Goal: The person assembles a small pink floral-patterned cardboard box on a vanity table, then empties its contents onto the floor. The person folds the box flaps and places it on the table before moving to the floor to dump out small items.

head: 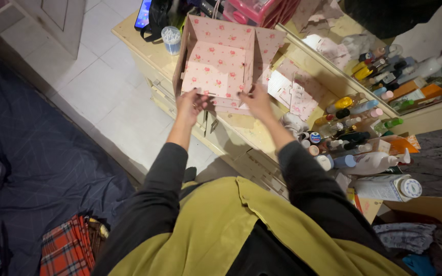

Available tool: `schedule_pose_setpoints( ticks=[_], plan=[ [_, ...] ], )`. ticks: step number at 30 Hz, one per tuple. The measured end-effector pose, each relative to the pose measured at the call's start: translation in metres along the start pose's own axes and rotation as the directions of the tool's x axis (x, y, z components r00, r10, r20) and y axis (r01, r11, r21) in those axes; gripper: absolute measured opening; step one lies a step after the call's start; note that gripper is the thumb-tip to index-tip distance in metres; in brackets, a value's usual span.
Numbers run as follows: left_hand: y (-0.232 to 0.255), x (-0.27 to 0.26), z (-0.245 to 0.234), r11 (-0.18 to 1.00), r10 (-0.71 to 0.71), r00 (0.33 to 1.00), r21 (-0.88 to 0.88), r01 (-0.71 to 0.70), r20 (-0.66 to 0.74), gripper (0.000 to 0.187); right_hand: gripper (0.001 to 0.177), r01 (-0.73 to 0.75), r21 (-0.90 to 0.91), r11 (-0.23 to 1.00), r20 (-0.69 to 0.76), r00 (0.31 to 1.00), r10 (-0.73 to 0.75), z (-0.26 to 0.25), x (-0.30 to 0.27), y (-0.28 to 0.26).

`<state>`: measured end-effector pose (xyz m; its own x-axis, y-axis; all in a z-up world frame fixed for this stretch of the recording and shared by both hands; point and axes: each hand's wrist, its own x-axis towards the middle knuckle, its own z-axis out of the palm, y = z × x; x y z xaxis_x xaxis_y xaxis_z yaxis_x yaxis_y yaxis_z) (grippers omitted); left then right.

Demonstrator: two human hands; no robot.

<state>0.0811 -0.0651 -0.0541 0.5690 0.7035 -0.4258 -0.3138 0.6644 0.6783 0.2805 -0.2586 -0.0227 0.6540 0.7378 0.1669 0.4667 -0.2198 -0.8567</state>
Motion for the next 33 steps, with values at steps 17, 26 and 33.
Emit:
schedule_pose_setpoints(
  ticks=[17, 26, 33],
  plan=[
    [-0.036, 0.016, 0.028, 0.998, 0.057, 0.991, -0.007, -0.058, -0.119, 0.012, 0.031, -0.035, -0.275, 0.961, -0.371, 0.926, -0.072, 0.032, 0.004, -0.032],
    [0.033, -0.050, -0.015, 0.415, 0.703, 0.682, 0.895, -0.165, -0.200, 0.072, 0.039, 0.056, -0.216, 0.975, -0.323, 0.938, -0.125, 0.021, 0.005, -0.041],
    [0.095, -0.025, -0.019, -0.156, 0.657, 0.635, 0.897, -0.414, 0.408, 0.018, 0.036, -0.002, -0.243, 0.970, -0.244, 0.968, -0.059, 0.018, 0.006, -0.035]
  ],
)
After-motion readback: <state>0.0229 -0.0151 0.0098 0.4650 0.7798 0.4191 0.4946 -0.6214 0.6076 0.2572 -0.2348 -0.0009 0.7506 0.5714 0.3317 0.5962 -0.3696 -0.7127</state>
